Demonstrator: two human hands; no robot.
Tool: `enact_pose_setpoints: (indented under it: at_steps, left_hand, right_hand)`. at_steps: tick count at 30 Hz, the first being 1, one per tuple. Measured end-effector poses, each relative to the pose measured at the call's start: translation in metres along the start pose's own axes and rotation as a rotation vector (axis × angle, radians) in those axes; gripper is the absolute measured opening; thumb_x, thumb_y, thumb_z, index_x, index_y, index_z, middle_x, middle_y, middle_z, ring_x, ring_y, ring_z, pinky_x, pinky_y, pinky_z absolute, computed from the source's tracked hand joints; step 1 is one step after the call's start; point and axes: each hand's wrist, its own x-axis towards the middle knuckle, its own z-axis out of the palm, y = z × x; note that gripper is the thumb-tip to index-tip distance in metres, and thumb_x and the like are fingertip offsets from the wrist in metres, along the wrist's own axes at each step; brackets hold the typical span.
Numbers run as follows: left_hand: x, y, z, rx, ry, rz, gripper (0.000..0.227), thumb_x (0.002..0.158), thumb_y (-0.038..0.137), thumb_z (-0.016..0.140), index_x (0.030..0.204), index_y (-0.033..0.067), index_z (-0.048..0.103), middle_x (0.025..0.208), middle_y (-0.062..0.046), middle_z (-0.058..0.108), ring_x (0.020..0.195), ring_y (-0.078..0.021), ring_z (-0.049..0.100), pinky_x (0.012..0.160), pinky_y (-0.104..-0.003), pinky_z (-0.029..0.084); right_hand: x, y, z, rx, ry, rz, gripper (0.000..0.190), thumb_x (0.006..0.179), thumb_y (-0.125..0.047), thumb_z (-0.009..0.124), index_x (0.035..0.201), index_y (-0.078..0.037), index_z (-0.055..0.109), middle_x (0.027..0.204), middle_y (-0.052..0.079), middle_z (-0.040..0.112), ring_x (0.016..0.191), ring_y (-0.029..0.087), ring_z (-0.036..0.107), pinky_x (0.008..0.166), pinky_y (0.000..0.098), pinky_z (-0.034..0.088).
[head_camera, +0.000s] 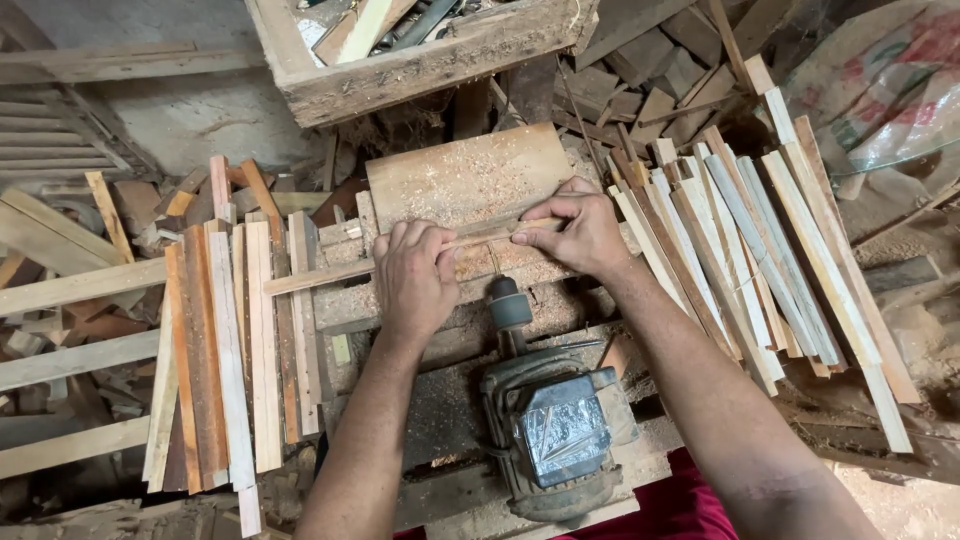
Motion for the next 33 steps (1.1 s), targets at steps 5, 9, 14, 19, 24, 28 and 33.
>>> enact_pose_setpoints:
  at_steps: [5,9,14,19,24,28,33]
  left_hand:
    - [-0.001,-0.001,0.002,0.002,0.015,0.011,0.017,0.083,0.01,0.076,0.098,0.0136,0.069,0.095,0.0,0.064,0.098,-0.022,0.059,0.09,-0.038,0.039]
    - [-0.003,0.0,0.003,0.0,0.019,0.01,0.017,0.083,0.012,0.077,0.098,0.014,0.069,0.095,0.0,0.063,0.097,-0.0215,0.059,0.089,-0.038,0.039]
    - [-0.001,0.003,-0.001,-0.013,0.015,0.005,0.015,0.084,0.01,0.076,0.098,0.0134,0.07,0.094,0.0,0.063,0.096,-0.0211,0.059,0.089,-0.038,0.038]
    - [-0.002,0.002,-0.001,-0.01,0.02,0.01,0.017,0.083,0.011,0.077,0.098,0.0135,0.069,0.094,-0.001,0.064,0.096,-0.0222,0.06,0.089,-0.039,0.039]
    - [-0.003,0.003,-0.002,-0.008,0.003,0.0,0.016,0.084,0.009,0.076,0.099,0.0136,0.07,0.094,0.0,0.063,0.097,-0.0212,0.059,0.089,-0.038,0.038]
    - [0.0,0.01,-0.009,-0.029,-0.014,-0.013,0.014,0.086,0.008,0.074,0.099,0.0123,0.071,0.094,-0.001,0.064,0.096,-0.0209,0.059,0.089,-0.039,0.038]
    - [-0.005,0.002,0.0,-0.02,-0.016,-0.005,0.015,0.086,0.011,0.074,0.1,0.0134,0.07,0.096,-0.001,0.064,0.097,-0.0221,0.059,0.09,-0.039,0.038]
  right_hand:
    - [-0.002,0.0,-0.001,0.006,-0.002,-0.003,0.025,0.071,-0.031,0.097,0.087,-0.019,0.082,0.067,0.006,0.07,0.078,0.024,0.061,0.08,0.0338,0.05]
    - [0.0,0.0,-0.001,0.004,-0.008,-0.01,0.025,0.07,-0.03,0.097,0.087,-0.019,0.082,0.067,0.006,0.07,0.078,0.025,0.061,0.08,0.0341,0.051]
    - [-0.002,-0.003,-0.003,0.007,-0.01,-0.004,0.026,0.07,-0.031,0.097,0.086,-0.018,0.082,0.067,0.006,0.071,0.077,0.025,0.061,0.08,0.034,0.051]
    - [-0.002,0.0,-0.002,0.014,-0.022,-0.002,0.028,0.07,-0.032,0.097,0.087,-0.016,0.082,0.066,0.006,0.071,0.075,0.024,0.059,0.079,0.0339,0.05]
    - [-0.004,0.0,-0.003,0.021,-0.017,0.004,0.028,0.069,-0.032,0.097,0.087,-0.017,0.082,0.067,0.007,0.07,0.077,0.025,0.06,0.078,0.0335,0.051]
    - [-0.004,-0.001,-0.003,0.021,-0.015,0.01,0.027,0.069,-0.032,0.097,0.086,-0.018,0.082,0.066,0.006,0.07,0.077,0.024,0.061,0.078,0.0327,0.05]
    - [-0.006,0.001,-0.003,0.028,-0.026,0.015,0.028,0.068,-0.031,0.097,0.087,-0.017,0.082,0.063,0.006,0.068,0.076,0.024,0.061,0.078,0.0327,0.051]
